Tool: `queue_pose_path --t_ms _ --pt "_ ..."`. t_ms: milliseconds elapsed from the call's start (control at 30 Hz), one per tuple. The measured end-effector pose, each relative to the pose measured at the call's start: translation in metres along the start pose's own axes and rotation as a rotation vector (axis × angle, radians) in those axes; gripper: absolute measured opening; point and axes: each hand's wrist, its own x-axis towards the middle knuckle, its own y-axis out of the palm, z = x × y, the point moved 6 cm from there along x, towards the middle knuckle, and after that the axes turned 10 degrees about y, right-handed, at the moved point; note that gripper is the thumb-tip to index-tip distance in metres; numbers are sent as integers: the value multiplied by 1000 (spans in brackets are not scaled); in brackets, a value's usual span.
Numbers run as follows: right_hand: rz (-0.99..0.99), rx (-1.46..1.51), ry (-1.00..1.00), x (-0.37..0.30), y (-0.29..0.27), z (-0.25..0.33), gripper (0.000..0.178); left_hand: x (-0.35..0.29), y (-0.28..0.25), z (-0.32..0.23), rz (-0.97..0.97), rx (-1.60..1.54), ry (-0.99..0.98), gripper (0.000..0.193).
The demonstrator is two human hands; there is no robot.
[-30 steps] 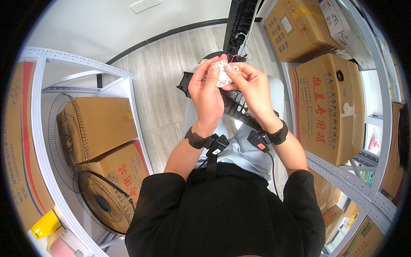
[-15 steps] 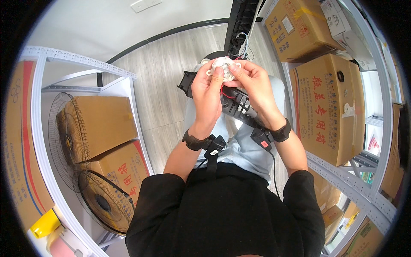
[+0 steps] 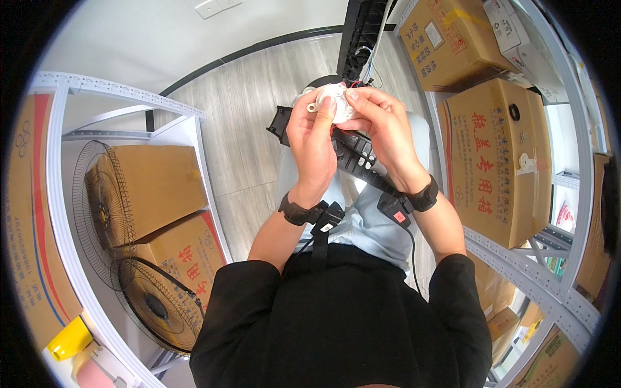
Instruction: The person sits on the floor and assembles a small white circular electronic component. They insert a small metal piece into the component, connect red wires to its terminals, and then wrap the assembly with clear tape.
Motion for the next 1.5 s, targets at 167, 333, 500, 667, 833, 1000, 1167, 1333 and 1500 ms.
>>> queue_pose_path --t_ms 167,333,500,667,833,1000,1167,1333,1500 --pt "-4 -56 32 2 1 4 25 1 0 -1 -17 11 2 22" --pt "-1 -160 27 6 -5 10 26 3 0 1 11 34 -50 21" --pt "-11 -127 13 8 -7 6 27 4 0 4 -17 -14 -103 21" --pt "-164 -805 -190 0 -1 21 42 6 -2 10 -106 -163 -270 21" --pt "-196 -1079 -633 -23 19 37 64 6 -5 7 -67 -49 -274 30" --pt "-233 -1134 -741 -22 21 35 57 1 -8 9 -84 -106 -281 32" --pt "-236 -1086 -664 -23 18 37 54 1 -10 8 -72 -131 -304 43" --pt "-293 -951 -601 -22 3 40 54 0 -6 4 -81 -120 -298 44" --pt "-278 -1136 -801 -31 10 47 56 -1 -3 4 -49 -207 -345 43"
